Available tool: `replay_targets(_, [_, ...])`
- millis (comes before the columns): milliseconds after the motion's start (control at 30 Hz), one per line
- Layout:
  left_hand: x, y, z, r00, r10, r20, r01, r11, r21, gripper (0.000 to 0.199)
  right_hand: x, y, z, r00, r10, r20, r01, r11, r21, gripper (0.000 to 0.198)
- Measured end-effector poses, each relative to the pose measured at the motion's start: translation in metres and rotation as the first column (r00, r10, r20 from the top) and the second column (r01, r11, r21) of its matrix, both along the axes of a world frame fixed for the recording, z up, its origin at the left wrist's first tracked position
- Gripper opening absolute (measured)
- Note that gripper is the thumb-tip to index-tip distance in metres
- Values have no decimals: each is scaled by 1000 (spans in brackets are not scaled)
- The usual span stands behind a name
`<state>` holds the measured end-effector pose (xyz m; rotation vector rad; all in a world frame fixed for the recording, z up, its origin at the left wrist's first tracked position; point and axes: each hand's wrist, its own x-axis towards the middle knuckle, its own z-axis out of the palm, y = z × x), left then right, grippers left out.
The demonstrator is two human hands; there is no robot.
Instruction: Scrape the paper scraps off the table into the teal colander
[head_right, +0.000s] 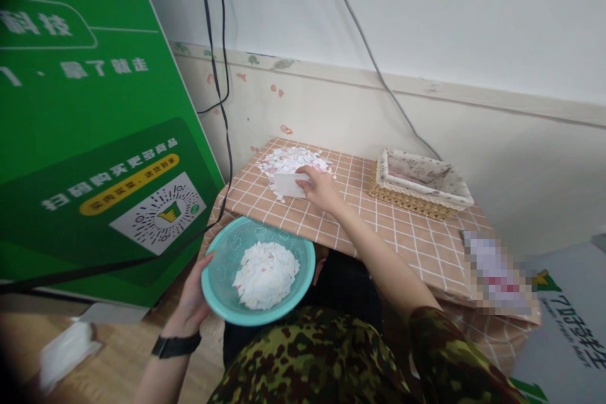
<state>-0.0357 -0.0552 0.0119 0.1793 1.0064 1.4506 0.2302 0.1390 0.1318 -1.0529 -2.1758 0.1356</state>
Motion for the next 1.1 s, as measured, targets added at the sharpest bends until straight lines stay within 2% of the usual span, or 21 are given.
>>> replay_targets(200, [1,0,2,1000,-14,6,14,1000,7,28,-3,2,-3,999,-35,6,35,999,-15,22])
replay_targets(533, [2,-1,2,1000,-3,15,3,1000,17,25,-5,0,-2,1000,-6,-17,5,1000,-11,22])
replay_targets(767, [2,0,2,1000,-11,-4,11,1000,12,30,-3,-3,1,998,-24,57,24,1000,1,22])
replay_targets(1100, [2,-1,2,1000,6,-1,-6,1000,25,23,-1,-14,7,991,-29,129,28,1000,10,25])
